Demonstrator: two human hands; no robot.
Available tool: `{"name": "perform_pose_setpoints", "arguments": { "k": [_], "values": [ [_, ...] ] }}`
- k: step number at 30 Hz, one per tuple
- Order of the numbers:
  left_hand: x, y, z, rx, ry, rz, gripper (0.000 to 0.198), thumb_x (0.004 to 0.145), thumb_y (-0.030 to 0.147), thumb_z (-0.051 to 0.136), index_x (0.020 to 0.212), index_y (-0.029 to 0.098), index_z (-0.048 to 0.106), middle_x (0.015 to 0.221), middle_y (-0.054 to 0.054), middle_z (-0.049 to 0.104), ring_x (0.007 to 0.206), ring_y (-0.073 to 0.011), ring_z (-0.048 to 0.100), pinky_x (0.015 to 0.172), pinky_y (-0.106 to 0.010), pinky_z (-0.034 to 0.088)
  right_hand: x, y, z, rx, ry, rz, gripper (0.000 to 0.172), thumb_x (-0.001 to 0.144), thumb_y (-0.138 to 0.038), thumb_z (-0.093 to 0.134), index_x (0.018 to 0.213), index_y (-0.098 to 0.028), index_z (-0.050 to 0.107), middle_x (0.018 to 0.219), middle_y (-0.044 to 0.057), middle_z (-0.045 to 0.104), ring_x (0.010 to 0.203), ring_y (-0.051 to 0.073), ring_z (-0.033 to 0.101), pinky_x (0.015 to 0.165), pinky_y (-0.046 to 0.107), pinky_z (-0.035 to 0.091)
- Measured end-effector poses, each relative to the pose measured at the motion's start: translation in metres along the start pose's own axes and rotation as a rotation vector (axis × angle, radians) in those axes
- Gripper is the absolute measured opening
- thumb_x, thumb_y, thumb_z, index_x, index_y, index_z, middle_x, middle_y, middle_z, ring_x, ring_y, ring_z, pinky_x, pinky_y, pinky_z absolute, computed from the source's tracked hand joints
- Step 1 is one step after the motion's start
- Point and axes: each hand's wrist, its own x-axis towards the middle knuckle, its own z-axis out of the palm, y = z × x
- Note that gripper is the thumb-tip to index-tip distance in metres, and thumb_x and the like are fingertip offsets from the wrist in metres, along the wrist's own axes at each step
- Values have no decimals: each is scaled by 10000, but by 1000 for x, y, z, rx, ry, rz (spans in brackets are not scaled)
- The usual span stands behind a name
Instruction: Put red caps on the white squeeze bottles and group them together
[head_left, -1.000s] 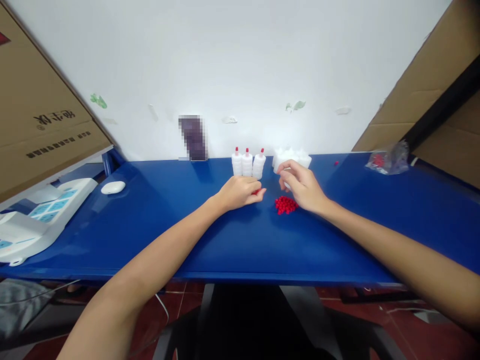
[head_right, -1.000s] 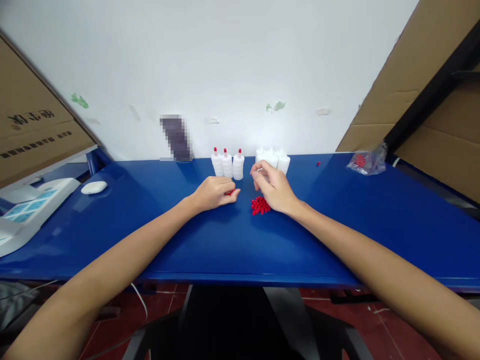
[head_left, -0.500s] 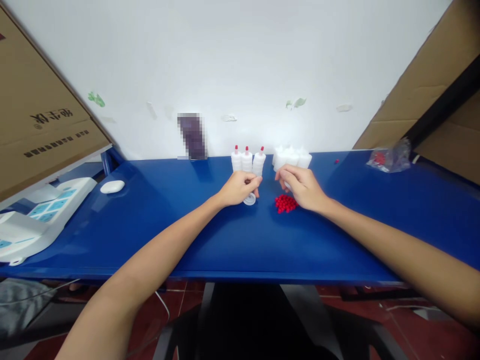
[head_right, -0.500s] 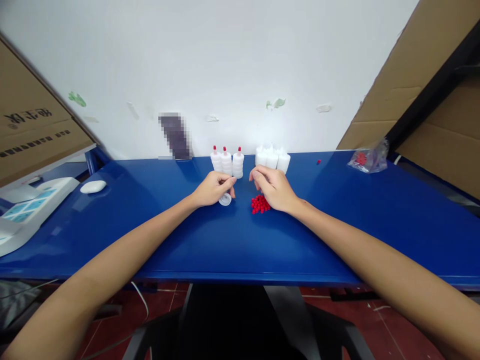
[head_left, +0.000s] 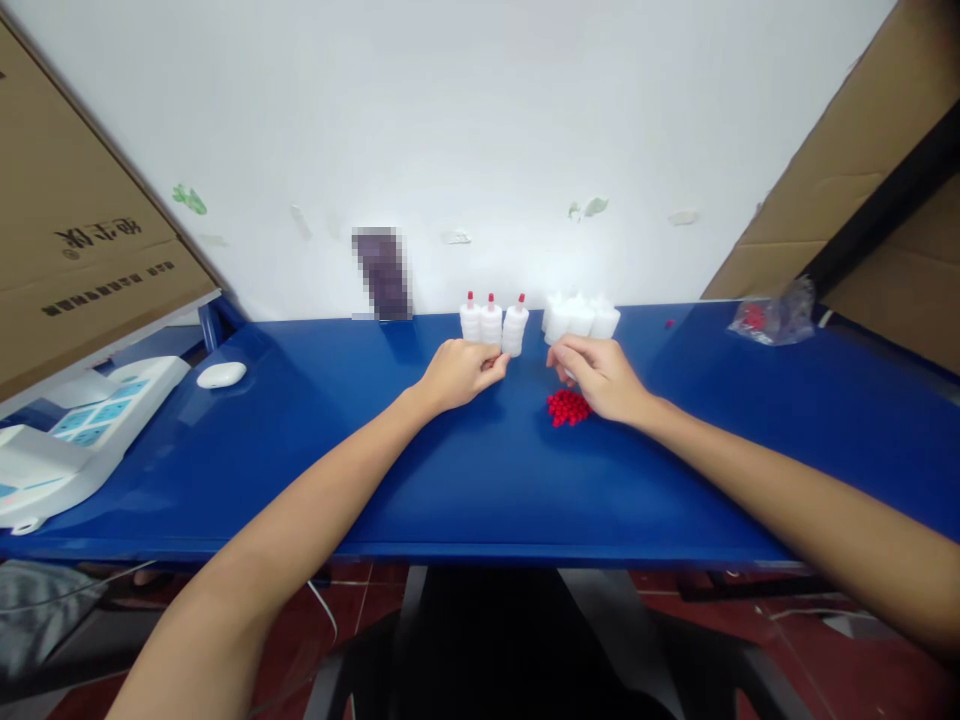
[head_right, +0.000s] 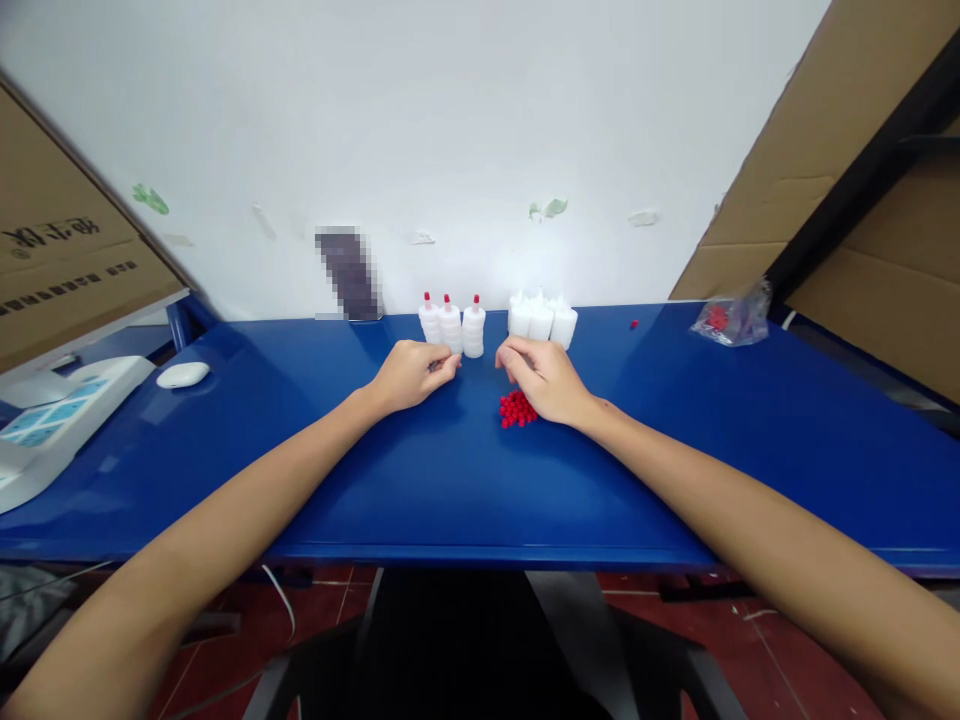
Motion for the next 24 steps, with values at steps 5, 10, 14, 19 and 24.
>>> {"name": "perform_pose_setpoints", "arguments": {
  "k": [5, 10, 14, 19, 24],
  "values": [
    [-1, -2, 4, 201, 24, 94, 419, 975, 353, 477, 607, 180, 577, 569, -16, 601, 487, -120, 470, 531, -282, 222, 0, 0, 1, -28, -8, -1, 353, 1016, -380, 444, 795, -194, 647, 639, -15, 589, 601, 145, 561, 645, 301, 427],
    [0, 3, 4, 85, -6, 23, 436, 979, 356, 475, 589, 178, 549, 553, 1, 582, 488, -107, 458, 548, -266, 265, 0, -1, 1, -40, -19, 13, 358, 1008, -383, 442, 785, -197, 650, 618, -17, 582, 581, 146, 554, 628, 301, 423],
    [1, 4, 2, -139, -75, -51, 408, 990, 338, 471, 657, 175, 640, 598, 8, 647, 536, -105, 549, 593, -237, 379, 0, 0, 1, -51, -28, 8, 365, 1005, -386, 438, 776, -196, 649, 620, -13, 587, 577, 147, 552, 623, 302, 420],
    [2, 3, 3, -275, -40, -121, 416, 1011, 351, 458, 759, 161, 729, 654, -4, 705, 582, -112, 608, 615, -226, 425, 1, -1, 1, -64, -32, 1, 375, 1002, -394, 438, 759, -195, 642, 615, -10, 589, 575, 147, 552, 621, 303, 416],
    [2, 0, 5, -224, 80, -105, 426, 1036, 376, 432, 801, 155, 710, 702, -12, 703, 624, -122, 603, 614, -235, 408, 0, -2, 1, -67, -32, 10, 371, 1001, -389, 439, 755, -198, 640, 617, -10, 590, 575, 148, 554, 618, 303, 417]
  ]
}}
